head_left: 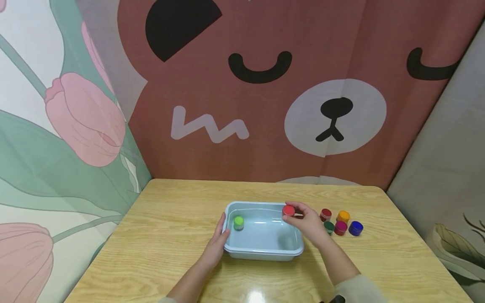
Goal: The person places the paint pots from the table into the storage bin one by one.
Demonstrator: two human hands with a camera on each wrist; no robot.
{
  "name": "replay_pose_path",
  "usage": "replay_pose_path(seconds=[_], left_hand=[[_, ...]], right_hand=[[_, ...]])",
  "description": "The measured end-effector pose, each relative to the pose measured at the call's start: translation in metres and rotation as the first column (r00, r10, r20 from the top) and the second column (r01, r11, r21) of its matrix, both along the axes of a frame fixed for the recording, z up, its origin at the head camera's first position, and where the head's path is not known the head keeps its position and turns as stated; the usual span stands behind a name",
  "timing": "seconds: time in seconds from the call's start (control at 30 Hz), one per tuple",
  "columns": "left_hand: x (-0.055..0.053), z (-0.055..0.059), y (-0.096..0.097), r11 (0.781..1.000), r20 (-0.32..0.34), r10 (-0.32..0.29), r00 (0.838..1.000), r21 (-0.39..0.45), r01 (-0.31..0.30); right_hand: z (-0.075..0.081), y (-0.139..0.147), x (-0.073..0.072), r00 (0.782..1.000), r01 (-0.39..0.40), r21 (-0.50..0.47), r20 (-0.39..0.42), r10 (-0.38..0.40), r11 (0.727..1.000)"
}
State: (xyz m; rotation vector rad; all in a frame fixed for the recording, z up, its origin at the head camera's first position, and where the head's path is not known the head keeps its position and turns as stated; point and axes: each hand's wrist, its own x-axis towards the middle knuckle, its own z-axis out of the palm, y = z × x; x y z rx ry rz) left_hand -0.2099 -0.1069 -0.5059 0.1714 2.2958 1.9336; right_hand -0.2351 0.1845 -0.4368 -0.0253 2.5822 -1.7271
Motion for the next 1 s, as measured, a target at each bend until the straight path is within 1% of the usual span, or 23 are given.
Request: replay_pose_path(seconds=[0.3, 0.43, 0.53, 0.67, 0.9, 1.0], left_hand=[[0.0, 0.001, 0.0, 1.0, -0.004, 0.005, 1.0, -0.007, -0.005], [-0.001, 0.001, 0.0, 1.0, -0.003, 0.002, 1.0, 0.003, -0.002], [0.0, 0.002, 0.0, 1.0, -0.012, 0.0, 1.0, 0.01, 0.0], [0.0, 0.003, 0.001, 1.0, -0.018, 0.003, 1.0, 0.004, -0.003], [0.0, 0.003, 0.001, 1.0, 0.015, 0.006, 1.0, -0.011, -0.006], [0.0, 0.002, 0.001, 1.0, 0.014, 0.006, 1.0, -0.02, -0.005]], right_hand=[[-0.006, -0.032, -0.014, 1.0, -0.028, -0.03, -0.007, 0.027, 0.999], [-0.01, -0.046, -0.019, 1.0, -0.022, -0.012, -0.012, 0.022, 1.0], [-0.012, -0.055, -0.023, 0.999, -0.023, 0.014, -0.041, 0.024, 1.0], [-0.015, -0.065, -0.029, 0.998, -0.025, 0.039, -0.057, 0.027, 0.999], [-0.017, -0.08, -0.035, 0.997, -0.068, 0.046, -0.023, 0.07, 0.997], [-0.018, -0.086, -0.037, 0.996, -0.086, 0.042, -0.035, 0.087, 0.995]])
